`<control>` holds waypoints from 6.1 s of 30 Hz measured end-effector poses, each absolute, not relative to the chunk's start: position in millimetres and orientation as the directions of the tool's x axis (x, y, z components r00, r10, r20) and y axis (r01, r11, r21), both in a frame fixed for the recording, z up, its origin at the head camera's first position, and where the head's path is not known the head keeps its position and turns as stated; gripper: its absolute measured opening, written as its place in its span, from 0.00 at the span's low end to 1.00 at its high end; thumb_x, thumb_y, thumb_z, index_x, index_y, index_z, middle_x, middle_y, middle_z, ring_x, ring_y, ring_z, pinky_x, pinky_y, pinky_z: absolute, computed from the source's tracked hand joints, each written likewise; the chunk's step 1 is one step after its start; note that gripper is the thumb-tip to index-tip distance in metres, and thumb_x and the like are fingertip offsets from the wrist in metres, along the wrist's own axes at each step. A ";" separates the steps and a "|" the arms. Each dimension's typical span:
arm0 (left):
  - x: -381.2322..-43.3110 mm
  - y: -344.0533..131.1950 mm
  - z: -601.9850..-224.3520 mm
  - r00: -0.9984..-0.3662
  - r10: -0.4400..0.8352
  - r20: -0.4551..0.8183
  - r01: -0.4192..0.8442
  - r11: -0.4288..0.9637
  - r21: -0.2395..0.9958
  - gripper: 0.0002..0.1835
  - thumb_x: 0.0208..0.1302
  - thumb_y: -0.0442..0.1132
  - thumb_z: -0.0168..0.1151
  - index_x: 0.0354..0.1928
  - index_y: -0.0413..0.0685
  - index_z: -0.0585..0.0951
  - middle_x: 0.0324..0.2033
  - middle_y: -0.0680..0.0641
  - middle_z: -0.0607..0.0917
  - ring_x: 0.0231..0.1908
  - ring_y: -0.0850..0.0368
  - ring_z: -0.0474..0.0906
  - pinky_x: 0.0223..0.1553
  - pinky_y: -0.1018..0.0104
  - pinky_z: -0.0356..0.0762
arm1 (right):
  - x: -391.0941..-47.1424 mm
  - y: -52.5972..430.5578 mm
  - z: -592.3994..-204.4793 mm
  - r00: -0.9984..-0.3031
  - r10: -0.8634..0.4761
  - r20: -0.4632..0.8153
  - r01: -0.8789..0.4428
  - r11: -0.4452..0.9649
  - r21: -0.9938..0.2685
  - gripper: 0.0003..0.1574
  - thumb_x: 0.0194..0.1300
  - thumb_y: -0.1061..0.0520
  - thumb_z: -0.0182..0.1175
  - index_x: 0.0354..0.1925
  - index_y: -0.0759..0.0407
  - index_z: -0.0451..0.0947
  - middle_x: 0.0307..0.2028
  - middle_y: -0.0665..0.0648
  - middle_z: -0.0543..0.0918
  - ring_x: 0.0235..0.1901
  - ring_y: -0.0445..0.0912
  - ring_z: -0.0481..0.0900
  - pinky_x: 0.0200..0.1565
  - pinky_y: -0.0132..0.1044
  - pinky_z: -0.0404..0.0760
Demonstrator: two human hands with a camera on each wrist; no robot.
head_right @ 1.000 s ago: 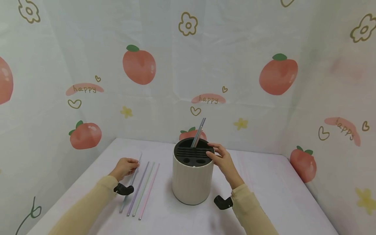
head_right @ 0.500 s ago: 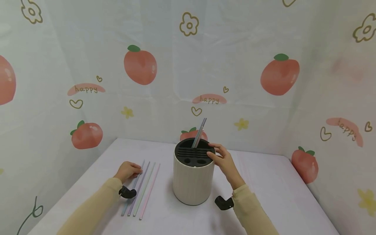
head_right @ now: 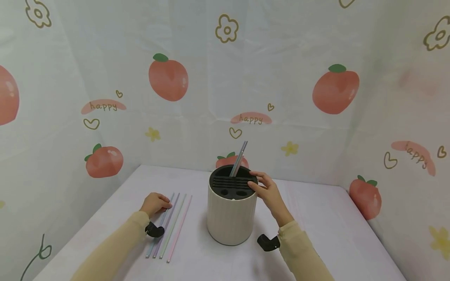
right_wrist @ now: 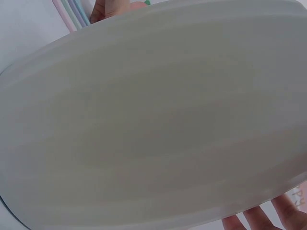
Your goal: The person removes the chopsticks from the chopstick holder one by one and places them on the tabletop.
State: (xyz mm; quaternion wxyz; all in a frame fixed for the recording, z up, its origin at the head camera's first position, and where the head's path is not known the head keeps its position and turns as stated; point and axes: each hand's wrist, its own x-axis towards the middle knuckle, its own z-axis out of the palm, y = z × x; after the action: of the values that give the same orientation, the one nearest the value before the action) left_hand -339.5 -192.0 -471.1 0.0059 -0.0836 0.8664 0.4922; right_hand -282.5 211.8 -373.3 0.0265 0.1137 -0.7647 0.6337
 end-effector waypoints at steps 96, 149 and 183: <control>-329.4 -224.1 -415.1 -0.993 -0.098 -0.064 -0.085 0.221 0.972 0.22 0.66 0.32 0.60 0.58 0.24 0.73 0.37 0.48 0.86 0.33 0.65 0.80 0.35 0.76 0.80 | -282.1 208.1 -376.0 -0.979 -0.127 0.161 -0.183 0.187 -0.965 0.29 0.70 0.52 0.57 0.66 0.58 0.65 0.64 0.65 0.70 0.53 0.43 0.75 0.59 0.52 0.73; -339.4 -184.4 -412.9 -0.995 0.054 -0.082 -0.064 0.280 0.958 0.21 0.68 0.37 0.59 0.58 0.31 0.75 0.55 0.35 0.79 0.55 0.42 0.77 0.53 0.63 0.79 | -282.5 212.1 -374.6 -0.978 -0.116 0.172 -0.191 0.182 -0.964 0.30 0.70 0.53 0.57 0.66 0.60 0.64 0.64 0.66 0.69 0.50 0.38 0.76 0.60 0.53 0.73; -328.3 -1.7 -290.6 -0.824 0.547 0.150 0.350 0.284 0.893 0.12 0.62 0.34 0.66 0.48 0.40 0.82 0.45 0.44 0.84 0.43 0.58 0.79 0.49 0.67 0.79 | -284.6 211.9 -375.4 -0.972 -0.134 0.193 -0.213 0.148 -0.966 0.29 0.70 0.54 0.57 0.66 0.60 0.65 0.59 0.63 0.73 0.46 0.36 0.79 0.54 0.42 0.78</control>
State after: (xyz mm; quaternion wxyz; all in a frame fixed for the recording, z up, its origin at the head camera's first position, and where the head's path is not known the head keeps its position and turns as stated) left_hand -328.3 -1.7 -290.6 0.0930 0.2819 0.7958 0.5279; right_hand -284.6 211.9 -375.4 0.0305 0.1146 -0.7570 0.6425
